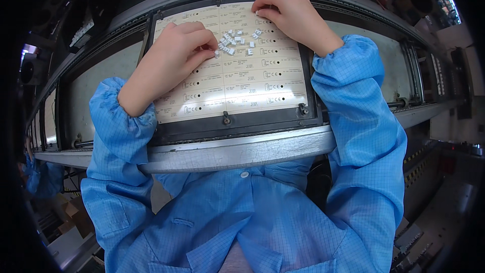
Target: Placing and organizing small electronic components onto circuit board panels on an assembly line.
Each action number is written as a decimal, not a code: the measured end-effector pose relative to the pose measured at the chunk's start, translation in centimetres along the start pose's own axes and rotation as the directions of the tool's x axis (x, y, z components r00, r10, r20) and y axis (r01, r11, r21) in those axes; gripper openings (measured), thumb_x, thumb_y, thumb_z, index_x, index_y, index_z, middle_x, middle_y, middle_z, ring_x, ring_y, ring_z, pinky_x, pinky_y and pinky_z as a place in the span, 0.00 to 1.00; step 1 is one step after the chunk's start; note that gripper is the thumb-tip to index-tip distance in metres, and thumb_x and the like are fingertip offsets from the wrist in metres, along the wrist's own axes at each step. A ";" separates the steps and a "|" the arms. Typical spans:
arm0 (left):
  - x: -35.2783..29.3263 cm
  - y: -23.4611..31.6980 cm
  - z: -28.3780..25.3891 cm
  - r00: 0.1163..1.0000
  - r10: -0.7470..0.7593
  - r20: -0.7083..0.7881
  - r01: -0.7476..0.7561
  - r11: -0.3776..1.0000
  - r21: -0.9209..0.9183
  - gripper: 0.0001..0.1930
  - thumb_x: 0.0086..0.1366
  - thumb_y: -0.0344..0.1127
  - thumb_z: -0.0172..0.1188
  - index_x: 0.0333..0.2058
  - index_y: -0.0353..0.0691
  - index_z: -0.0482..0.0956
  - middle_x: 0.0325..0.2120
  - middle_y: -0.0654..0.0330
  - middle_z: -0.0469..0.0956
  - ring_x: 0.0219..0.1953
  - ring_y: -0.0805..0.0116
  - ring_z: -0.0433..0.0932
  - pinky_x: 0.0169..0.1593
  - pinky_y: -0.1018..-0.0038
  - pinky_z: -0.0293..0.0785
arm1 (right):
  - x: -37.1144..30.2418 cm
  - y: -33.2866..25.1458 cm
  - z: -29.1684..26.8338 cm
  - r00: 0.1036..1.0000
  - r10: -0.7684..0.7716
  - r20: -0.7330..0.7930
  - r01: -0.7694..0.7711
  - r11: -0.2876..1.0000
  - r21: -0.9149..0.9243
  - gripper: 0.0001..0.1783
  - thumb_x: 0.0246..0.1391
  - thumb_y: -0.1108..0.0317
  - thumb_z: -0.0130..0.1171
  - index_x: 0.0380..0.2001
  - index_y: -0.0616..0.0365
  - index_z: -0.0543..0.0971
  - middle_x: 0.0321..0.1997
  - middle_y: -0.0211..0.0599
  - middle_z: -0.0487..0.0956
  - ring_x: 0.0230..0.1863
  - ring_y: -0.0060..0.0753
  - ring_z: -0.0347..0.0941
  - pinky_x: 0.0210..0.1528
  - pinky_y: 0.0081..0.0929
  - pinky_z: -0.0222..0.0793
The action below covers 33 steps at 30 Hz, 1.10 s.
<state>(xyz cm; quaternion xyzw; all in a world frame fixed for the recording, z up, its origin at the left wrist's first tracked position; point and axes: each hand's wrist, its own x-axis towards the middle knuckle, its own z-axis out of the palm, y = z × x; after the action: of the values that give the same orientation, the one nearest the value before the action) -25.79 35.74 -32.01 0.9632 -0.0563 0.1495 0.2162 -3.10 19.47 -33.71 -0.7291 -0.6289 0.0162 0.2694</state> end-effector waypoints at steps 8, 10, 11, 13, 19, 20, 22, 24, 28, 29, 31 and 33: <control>0.3 0.1 0.0 1.000 -0.011 0.018 0.010 0.998 0.065 0.05 0.59 0.34 0.64 0.33 0.41 0.80 0.29 0.59 0.79 0.37 0.56 0.78 0.44 0.63 0.68 | 0.1 -1.5 0.4 0.998 0.037 -0.041 -0.043 0.985 -0.165 0.10 0.55 0.73 0.64 0.41 0.62 0.81 0.38 0.39 0.81 0.36 0.33 0.80 0.38 0.27 0.75; 0.2 -0.8 0.0 0.998 -0.065 0.001 0.065 0.998 0.008 0.05 0.58 0.33 0.64 0.31 0.40 0.80 0.29 0.58 0.79 0.37 0.56 0.78 0.45 0.63 0.68 | 0.0 -2.1 -0.1 0.988 0.150 -0.032 -0.153 0.979 -0.138 0.11 0.54 0.74 0.64 0.42 0.61 0.80 0.38 0.39 0.80 0.36 0.33 0.79 0.38 0.27 0.75; 0.1 -1.2 -0.3 0.998 -0.062 0.004 0.062 0.998 0.010 0.05 0.58 0.33 0.64 0.31 0.40 0.80 0.29 0.58 0.79 0.37 0.56 0.78 0.45 0.63 0.68 | -0.1 -2.2 -0.5 0.997 0.078 0.006 -0.078 0.994 -0.072 0.11 0.54 0.75 0.64 0.42 0.61 0.79 0.38 0.39 0.79 0.37 0.34 0.78 0.39 0.26 0.74; -0.2 -1.8 -0.7 0.987 -0.162 0.005 0.161 0.982 -0.099 0.04 0.58 0.33 0.63 0.30 0.40 0.81 0.29 0.57 0.79 0.38 0.55 0.78 0.46 0.63 0.68 | -0.4 -2.5 -1.2 0.999 0.004 0.037 -0.004 1.000 -0.001 0.12 0.53 0.76 0.64 0.42 0.61 0.78 0.38 0.39 0.78 0.37 0.34 0.77 0.39 0.26 0.73; -0.1 -1.5 -0.3 0.993 0.091 -0.074 -0.074 0.975 0.211 0.05 0.59 0.28 0.64 0.33 0.33 0.80 0.31 0.55 0.79 0.31 0.56 0.79 0.36 0.67 0.76 | -1.7 -2.3 -1.2 0.974 -0.161 0.160 0.155 0.987 0.052 0.10 0.55 0.77 0.62 0.41 0.62 0.78 0.38 0.37 0.76 0.37 0.31 0.75 0.40 0.25 0.72; -0.1 -1.4 -0.2 0.993 0.091 -0.071 -0.075 0.975 0.207 0.05 0.59 0.28 0.64 0.33 0.33 0.80 0.31 0.55 0.79 0.31 0.56 0.79 0.36 0.67 0.76 | -1.6 -2.4 -1.2 0.975 -0.140 0.172 0.135 0.990 0.040 0.10 0.55 0.77 0.62 0.41 0.61 0.79 0.37 0.37 0.77 0.37 0.30 0.75 0.40 0.25 0.73; -0.1 -1.4 -0.1 0.994 0.069 -0.085 -0.049 0.975 0.218 0.06 0.60 0.29 0.64 0.34 0.33 0.80 0.30 0.55 0.79 0.32 0.55 0.80 0.36 0.67 0.76 | -1.5 -2.6 -1.4 0.976 -0.113 0.184 0.110 0.994 0.027 0.10 0.55 0.76 0.62 0.41 0.61 0.79 0.36 0.37 0.77 0.37 0.29 0.76 0.40 0.25 0.73; -0.1 -2.0 -0.2 0.997 0.018 -0.076 -0.007 0.991 0.137 0.06 0.60 0.31 0.63 0.34 0.35 0.81 0.29 0.55 0.79 0.31 0.54 0.80 0.37 0.65 0.76 | -1.2 -2.7 -1.8 0.977 -0.003 0.212 -0.020 0.994 0.104 0.08 0.57 0.74 0.62 0.41 0.61 0.79 0.34 0.35 0.80 0.35 0.28 0.77 0.39 0.26 0.75; -0.2 -2.9 -1.8 0.991 -0.085 -0.101 0.086 0.996 0.004 0.06 0.61 0.31 0.62 0.35 0.35 0.81 0.28 0.53 0.79 0.30 0.54 0.80 0.37 0.66 0.77 | -1.0 -2.3 -2.0 0.994 0.039 0.103 -0.054 0.988 0.147 0.08 0.59 0.73 0.60 0.42 0.62 0.78 0.34 0.36 0.83 0.36 0.26 0.80 0.39 0.25 0.78; -0.2 -3.3 -2.2 0.987 -0.091 -0.130 0.088 0.996 -0.024 0.06 0.60 0.30 0.62 0.36 0.35 0.82 0.29 0.51 0.79 0.32 0.56 0.81 0.38 0.67 0.78 | -1.0 -2.3 -2.1 0.996 0.053 0.075 -0.063 0.987 0.145 0.08 0.60 0.73 0.58 0.43 0.61 0.77 0.36 0.37 0.84 0.38 0.27 0.82 0.40 0.24 0.78; -0.4 -4.1 -2.8 0.986 -0.125 -0.106 0.127 0.992 0.012 0.07 0.61 0.30 0.63 0.37 0.35 0.82 0.30 0.54 0.80 0.32 0.60 0.80 0.38 0.69 0.77 | -1.2 -1.7 -2.1 0.992 0.104 0.067 -0.114 0.979 0.171 0.10 0.61 0.73 0.56 0.45 0.60 0.75 0.38 0.41 0.85 0.43 0.30 0.84 0.45 0.24 0.80; -0.4 -4.5 -2.6 0.984 -0.162 -0.073 0.164 0.986 0.022 0.07 0.61 0.30 0.64 0.38 0.35 0.82 0.31 0.56 0.80 0.32 0.65 0.78 0.39 0.73 0.75 | -1.3 -1.4 -2.0 0.994 0.102 0.051 -0.109 0.980 0.165 0.10 0.61 0.73 0.56 0.45 0.60 0.75 0.38 0.41 0.85 0.43 0.30 0.84 0.45 0.25 0.80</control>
<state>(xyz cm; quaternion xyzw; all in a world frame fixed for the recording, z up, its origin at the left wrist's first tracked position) -26.11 40.97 -31.69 0.9615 0.0324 0.1664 0.2163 -3.93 17.58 -31.80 -0.7356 -0.5914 0.0986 0.3152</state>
